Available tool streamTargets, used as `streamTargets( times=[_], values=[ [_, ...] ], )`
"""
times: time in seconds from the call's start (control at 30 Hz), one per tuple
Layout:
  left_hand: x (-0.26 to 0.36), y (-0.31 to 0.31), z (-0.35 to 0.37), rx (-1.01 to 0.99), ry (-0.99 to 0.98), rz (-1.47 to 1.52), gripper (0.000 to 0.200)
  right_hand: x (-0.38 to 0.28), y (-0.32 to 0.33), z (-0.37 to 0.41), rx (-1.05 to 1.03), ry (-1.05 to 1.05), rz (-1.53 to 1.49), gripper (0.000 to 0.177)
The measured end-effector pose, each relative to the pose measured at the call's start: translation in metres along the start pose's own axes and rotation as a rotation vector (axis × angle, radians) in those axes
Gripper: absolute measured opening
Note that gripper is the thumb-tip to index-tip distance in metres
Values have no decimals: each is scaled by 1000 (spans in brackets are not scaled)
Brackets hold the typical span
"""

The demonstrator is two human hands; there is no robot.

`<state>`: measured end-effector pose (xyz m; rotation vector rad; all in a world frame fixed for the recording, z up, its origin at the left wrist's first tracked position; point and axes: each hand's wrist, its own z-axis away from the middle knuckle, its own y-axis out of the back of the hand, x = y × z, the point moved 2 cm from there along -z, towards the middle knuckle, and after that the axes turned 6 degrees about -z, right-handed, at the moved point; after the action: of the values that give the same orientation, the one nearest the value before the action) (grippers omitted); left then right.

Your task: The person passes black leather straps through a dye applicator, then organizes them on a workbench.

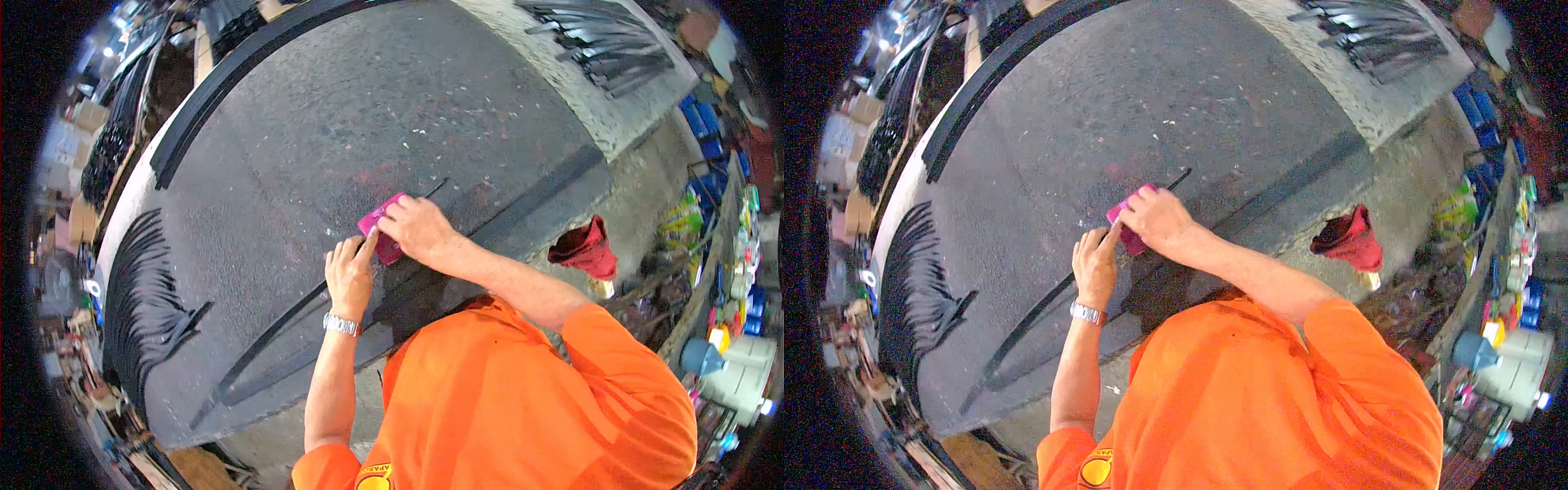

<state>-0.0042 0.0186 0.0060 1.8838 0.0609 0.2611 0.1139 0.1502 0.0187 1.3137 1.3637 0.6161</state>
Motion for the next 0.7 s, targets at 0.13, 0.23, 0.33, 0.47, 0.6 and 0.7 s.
streamTargets(
  times=[0.13,0.23,0.33,0.47,0.6,0.7],
  values=[
    [22,-3,-13,73,47,-17,33,44,27,20,17,17,37,13],
    [29,-5,-19,89,79,-51,30,85,57,40,25,2,94,9],
    [37,-1,-22,83,114,-77,28,128,83,64,25,-70,148,5],
    [39,-2,-24,68,164,-103,24,183,127,95,62,-138,213,5],
    [44,-2,-25,45,182,-131,23,247,170,136,130,-203,245,6],
    [51,0,-30,15,196,-166,22,296,202,172,56,-342,383,9]
  ],
)
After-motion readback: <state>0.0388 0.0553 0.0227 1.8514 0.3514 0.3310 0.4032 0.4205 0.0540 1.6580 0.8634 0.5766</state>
